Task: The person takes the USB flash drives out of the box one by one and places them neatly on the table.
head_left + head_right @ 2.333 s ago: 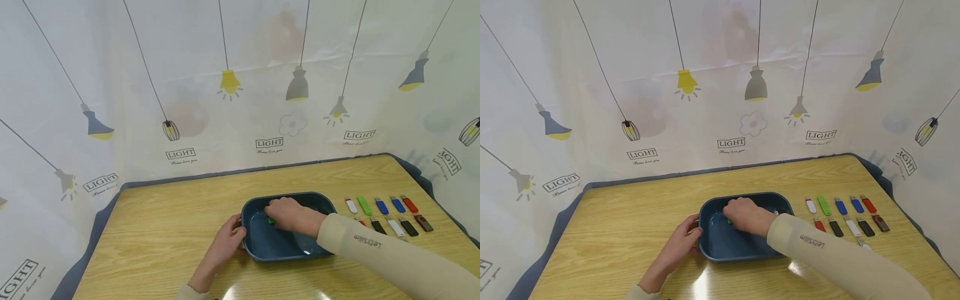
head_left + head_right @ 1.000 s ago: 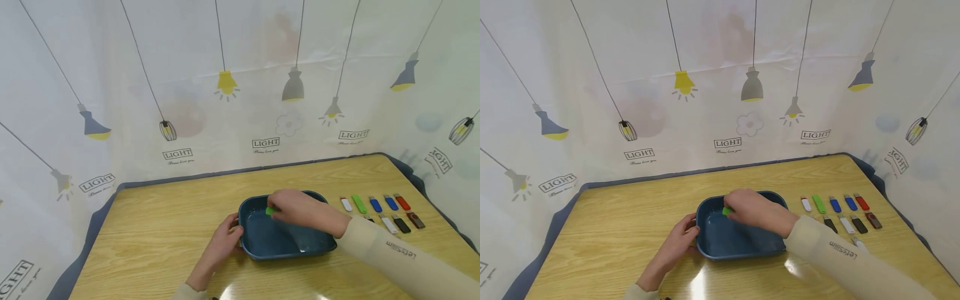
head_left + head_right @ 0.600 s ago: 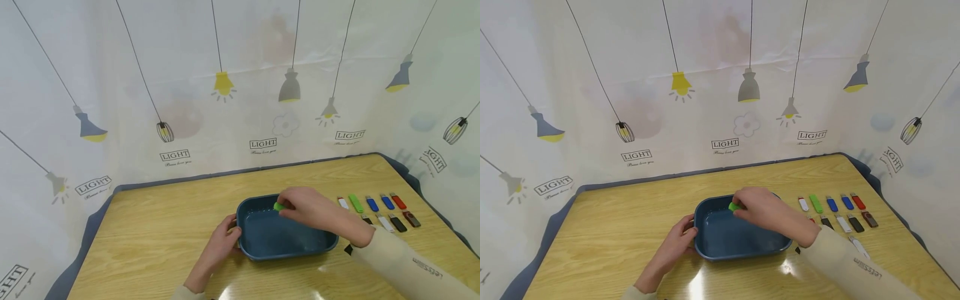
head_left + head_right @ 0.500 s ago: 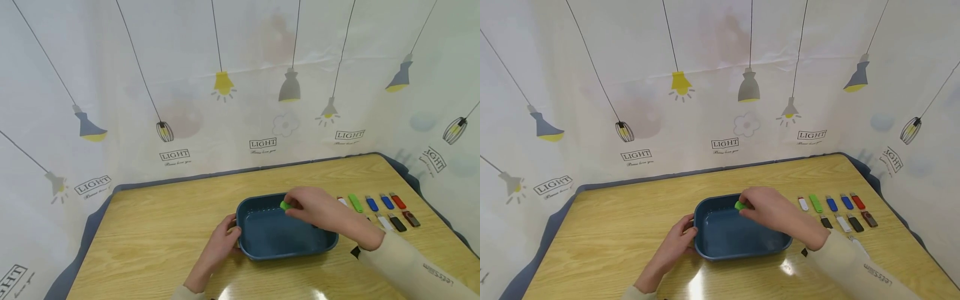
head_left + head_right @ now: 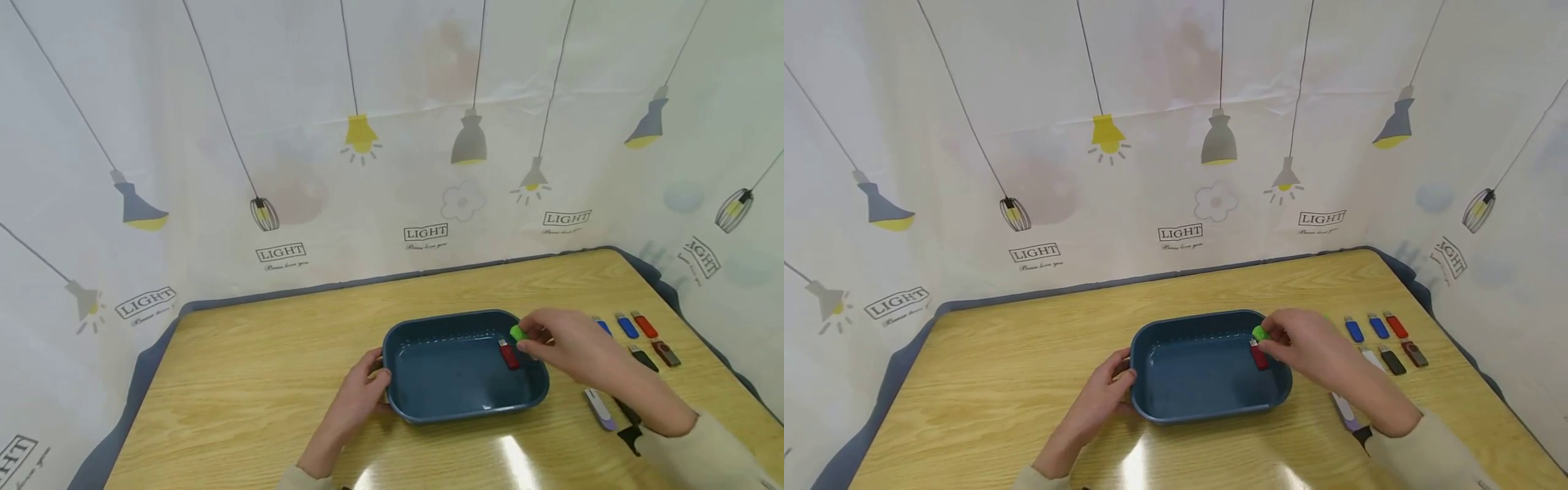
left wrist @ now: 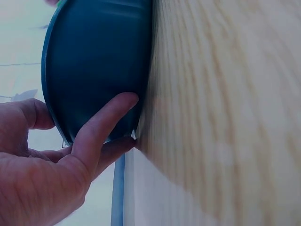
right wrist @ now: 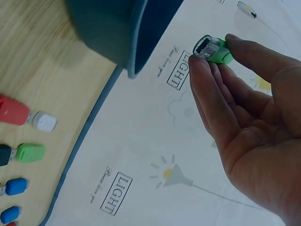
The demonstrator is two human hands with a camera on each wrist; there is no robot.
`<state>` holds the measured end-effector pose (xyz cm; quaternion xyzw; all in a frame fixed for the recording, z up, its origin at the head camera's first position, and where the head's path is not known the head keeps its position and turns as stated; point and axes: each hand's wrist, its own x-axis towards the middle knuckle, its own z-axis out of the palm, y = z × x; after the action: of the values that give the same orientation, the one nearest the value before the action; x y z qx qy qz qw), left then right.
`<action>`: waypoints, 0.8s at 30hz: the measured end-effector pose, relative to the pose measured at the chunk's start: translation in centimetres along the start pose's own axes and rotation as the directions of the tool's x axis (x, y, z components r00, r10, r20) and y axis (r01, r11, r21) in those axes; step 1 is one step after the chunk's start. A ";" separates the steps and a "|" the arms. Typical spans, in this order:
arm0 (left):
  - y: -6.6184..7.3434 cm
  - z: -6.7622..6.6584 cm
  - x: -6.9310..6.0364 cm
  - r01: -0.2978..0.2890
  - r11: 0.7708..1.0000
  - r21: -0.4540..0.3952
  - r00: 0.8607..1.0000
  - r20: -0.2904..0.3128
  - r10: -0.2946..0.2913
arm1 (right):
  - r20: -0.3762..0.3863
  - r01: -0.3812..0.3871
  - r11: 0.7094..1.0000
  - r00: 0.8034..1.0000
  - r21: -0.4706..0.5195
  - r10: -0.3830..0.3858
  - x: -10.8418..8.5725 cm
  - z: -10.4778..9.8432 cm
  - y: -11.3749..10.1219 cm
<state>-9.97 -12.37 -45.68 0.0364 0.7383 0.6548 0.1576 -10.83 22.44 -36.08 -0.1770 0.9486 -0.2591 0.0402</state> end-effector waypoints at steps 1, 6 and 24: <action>0.0 0.0 0.0 0.002 1.000 0.000 1.000 -0.001 -0.002 | -0.010 -0.008 1.000 1.000 -0.002 0.008 -0.2 -0.1 0.2; -0.1 -0.1 0.0 0.002 1.000 -0.002 1.000 -0.001 -0.002 | -0.048 -0.054 0.998 0.997 -0.018 0.053 -1.4 -0.5 2.0; -0.2 0.2 0.1 0.000 1.000 -0.028 1.000 0.008 0.000 | -0.010 -0.266 0.940 0.963 -0.214 0.270 -7.9 -2.2 12.4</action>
<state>-10.01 -12.20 -45.93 0.0369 0.7285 0.6648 0.1613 -7.76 36.29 -40.58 -0.0521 0.9857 -0.1464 0.0652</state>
